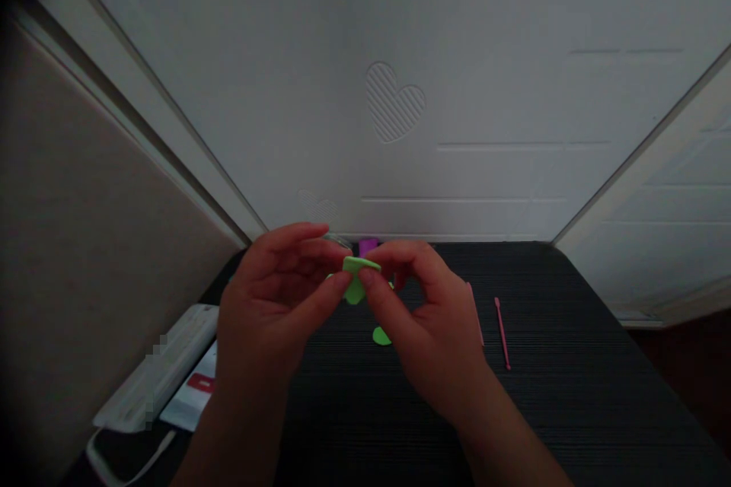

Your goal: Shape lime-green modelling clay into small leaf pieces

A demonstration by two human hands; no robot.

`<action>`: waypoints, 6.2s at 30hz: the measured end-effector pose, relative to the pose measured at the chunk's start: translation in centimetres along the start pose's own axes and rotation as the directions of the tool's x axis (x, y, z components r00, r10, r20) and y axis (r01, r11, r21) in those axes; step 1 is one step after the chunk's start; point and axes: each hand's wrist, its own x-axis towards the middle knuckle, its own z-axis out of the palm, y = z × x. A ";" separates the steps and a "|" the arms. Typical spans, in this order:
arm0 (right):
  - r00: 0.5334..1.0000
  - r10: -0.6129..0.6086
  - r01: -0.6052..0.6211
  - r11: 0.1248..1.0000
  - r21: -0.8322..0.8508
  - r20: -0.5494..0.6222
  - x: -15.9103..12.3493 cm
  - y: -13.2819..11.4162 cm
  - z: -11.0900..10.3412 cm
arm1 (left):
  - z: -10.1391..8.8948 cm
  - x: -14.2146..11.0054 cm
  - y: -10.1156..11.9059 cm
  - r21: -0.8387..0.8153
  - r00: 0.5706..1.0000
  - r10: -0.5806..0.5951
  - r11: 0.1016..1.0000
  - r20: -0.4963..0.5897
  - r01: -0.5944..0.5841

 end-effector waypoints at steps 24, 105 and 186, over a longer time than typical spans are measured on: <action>0.994 -0.027 0.032 0.998 -0.047 0.109 0.2 -0.1 -0.3 | 0.0 -0.1 0.1 0.054 0.999 0.027 0.998 -0.027 -0.025; 0.990 -0.054 0.055 0.998 -0.006 0.130 0.4 -0.5 -0.5 | 0.0 -0.4 0.6 -0.016 0.999 -0.015 1.000 -0.030 0.015; 0.880 0.364 -0.461 0.806 0.370 0.304 -5.1 11.5 1.0 | -0.6 -6.7 -11.8 -0.139 0.873 -0.376 0.890 0.311 0.434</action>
